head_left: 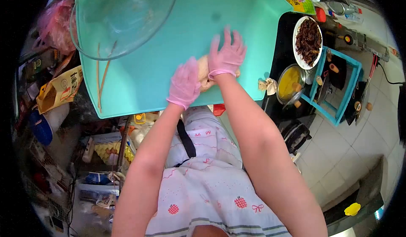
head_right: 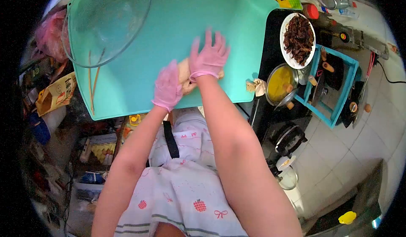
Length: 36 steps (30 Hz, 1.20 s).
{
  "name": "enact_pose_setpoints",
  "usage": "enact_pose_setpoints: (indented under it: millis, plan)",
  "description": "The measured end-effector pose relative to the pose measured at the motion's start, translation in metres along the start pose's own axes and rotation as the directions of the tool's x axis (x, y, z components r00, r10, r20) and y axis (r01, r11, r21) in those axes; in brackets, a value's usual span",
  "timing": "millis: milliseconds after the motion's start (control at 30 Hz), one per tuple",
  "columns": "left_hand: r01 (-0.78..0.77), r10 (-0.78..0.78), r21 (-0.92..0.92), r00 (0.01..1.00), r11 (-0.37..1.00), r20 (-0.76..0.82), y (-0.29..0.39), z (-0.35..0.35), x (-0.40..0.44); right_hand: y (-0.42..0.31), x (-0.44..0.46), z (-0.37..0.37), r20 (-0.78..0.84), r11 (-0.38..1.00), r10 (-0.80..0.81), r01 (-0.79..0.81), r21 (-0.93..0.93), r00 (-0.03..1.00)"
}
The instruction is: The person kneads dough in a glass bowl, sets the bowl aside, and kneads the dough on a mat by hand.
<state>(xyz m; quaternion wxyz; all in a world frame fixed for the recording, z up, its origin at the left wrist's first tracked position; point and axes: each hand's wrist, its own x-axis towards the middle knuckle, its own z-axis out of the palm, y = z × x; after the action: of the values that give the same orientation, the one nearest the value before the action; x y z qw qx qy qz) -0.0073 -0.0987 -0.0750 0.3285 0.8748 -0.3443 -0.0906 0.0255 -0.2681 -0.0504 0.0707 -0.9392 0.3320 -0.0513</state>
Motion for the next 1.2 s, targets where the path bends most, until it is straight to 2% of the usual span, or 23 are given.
enact_pose_setpoints:
  millis: [133, 233, 333, 433, 633, 733, 967, 1067, 1133, 1200]
  plan:
    - [-0.001, 0.001, 0.004, 1.0, 1.0, -0.008, -0.001, 0.0, 0.002, 0.003, 0.027, 0.006, 0.012, 0.997, -0.078, 0.078, -0.021, 0.997]
    - [0.027, -0.031, 0.055, 0.997, 0.998, 0.075, 0.002, -0.003, 0.001, 0.001, 0.047, 0.009, -0.007, 0.993, -0.12, 0.12, -0.015, 0.993]
    - [0.02, -0.02, -0.015, 0.999, 1.0, 0.03, 0.001, -0.004, 0.004, -0.002, 0.061, 0.013, -0.02, 0.991, -0.131, 0.131, -0.015, 0.991]
    - [-0.013, 0.014, 0.034, 1.0, 0.999, -0.018, -0.001, 0.0, 0.002, -0.004, 0.075, 0.016, -0.022, 0.99, -0.14, 0.139, -0.025, 0.99]
    - [0.031, -0.03, -0.022, 0.999, 0.999, 0.044, 0.0, -0.005, 0.005, -0.004, 0.104, 0.031, -0.018, 0.976, -0.219, 0.219, -0.006, 0.975]
    - [0.024, -0.024, -0.008, 1.0, 1.0, -0.008, 0.0, -0.001, 0.003, -0.004, 0.12, 0.038, -0.034, 0.964, -0.264, 0.265, -0.001, 0.964]
    - [0.06, -0.058, -0.056, 0.998, 0.997, 0.028, 0.003, -0.004, 0.009, -0.003, 0.148, 0.045, -0.011, 0.926, -0.376, 0.376, 0.036, 0.926]
    - [0.039, -0.039, -0.008, 0.999, 0.999, -0.031, 0.006, -0.004, 0.005, -0.001, 0.145, 0.045, -0.041, 0.901, -0.431, 0.428, -0.067, 0.901]
    - [0.003, 0.001, 0.035, 0.992, 0.999, -0.126, 0.006, -0.005, 0.008, -0.003, 0.129, 0.039, 0.07, 0.926, -0.377, 0.377, 0.003, 0.924]
    - [0.067, -0.067, -0.005, 0.995, 0.998, -0.07, 0.01, -0.008, 0.008, -0.001, 0.1, 0.028, 0.205, 0.945, -0.327, 0.324, 0.053, 0.922]
